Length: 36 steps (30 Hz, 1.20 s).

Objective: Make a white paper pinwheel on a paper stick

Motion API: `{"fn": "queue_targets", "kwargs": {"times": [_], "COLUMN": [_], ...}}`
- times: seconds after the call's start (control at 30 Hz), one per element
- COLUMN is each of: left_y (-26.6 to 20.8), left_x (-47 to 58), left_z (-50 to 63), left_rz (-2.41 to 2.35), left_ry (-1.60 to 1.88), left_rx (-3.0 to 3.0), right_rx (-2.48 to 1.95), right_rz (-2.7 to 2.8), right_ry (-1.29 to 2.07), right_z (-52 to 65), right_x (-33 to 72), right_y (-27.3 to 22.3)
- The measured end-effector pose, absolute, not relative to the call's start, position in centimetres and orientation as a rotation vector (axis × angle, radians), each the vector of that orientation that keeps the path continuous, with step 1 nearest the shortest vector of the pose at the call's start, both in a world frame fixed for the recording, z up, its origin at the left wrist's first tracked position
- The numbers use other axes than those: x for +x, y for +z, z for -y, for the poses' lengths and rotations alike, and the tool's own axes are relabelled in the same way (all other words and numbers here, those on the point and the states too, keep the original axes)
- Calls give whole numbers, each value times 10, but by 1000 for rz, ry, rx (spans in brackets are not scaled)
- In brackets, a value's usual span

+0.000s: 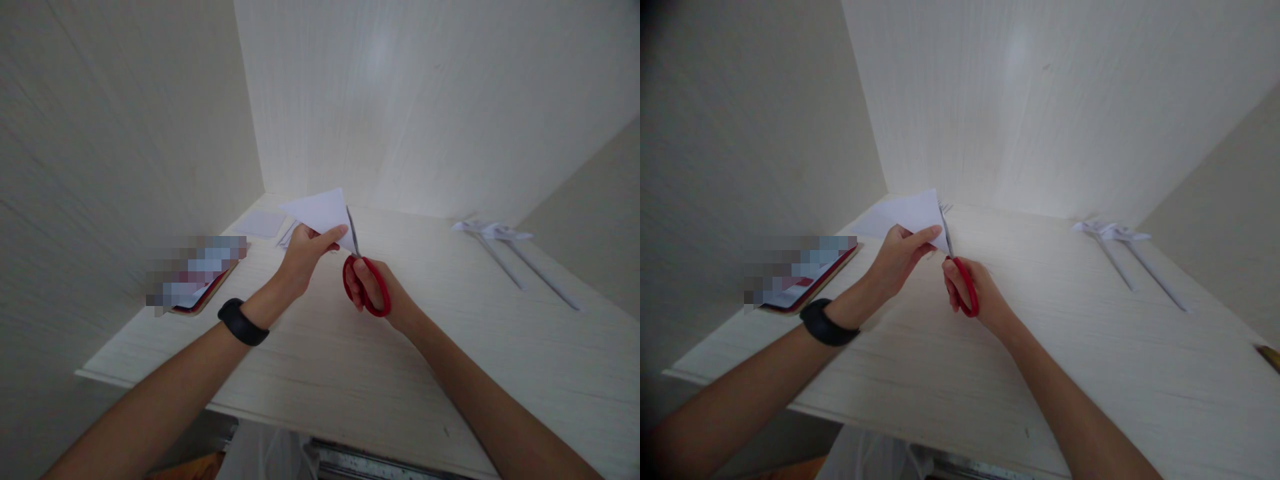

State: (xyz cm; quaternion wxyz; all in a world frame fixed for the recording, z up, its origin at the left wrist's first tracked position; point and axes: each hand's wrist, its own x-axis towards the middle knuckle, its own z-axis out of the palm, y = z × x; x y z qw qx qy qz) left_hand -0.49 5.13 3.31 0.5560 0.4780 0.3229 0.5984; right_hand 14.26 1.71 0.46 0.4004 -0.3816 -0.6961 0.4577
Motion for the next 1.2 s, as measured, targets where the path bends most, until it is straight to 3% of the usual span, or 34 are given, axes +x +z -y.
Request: {"fn": "queue_targets", "kwargs": {"times": [0.27,0.53,0.7,0.97,1.2], "left_y": [33,30,28,25,22], "left_x": [-5,-6,-7,-2,-2], "left_z": [-51,-51,-51,-51,-51], "left_rz": [-719,-656,-663,-727,-788], "left_ry": [1369,1239,1122,955,896], "left_rx": [1113,1190,1263,1342,1415], "right_rx": [-1239,-1785,-2006,-2075,-2000], "right_rz": [1702,1796,1873,1982,2050], "right_ry": [1007,323,81,-91,-50], "right_z": [-22,-46,-50,-50,-56], "right_x": [145,182,193,199,200], "right_y": [10,1,-7,-7,-10]}}
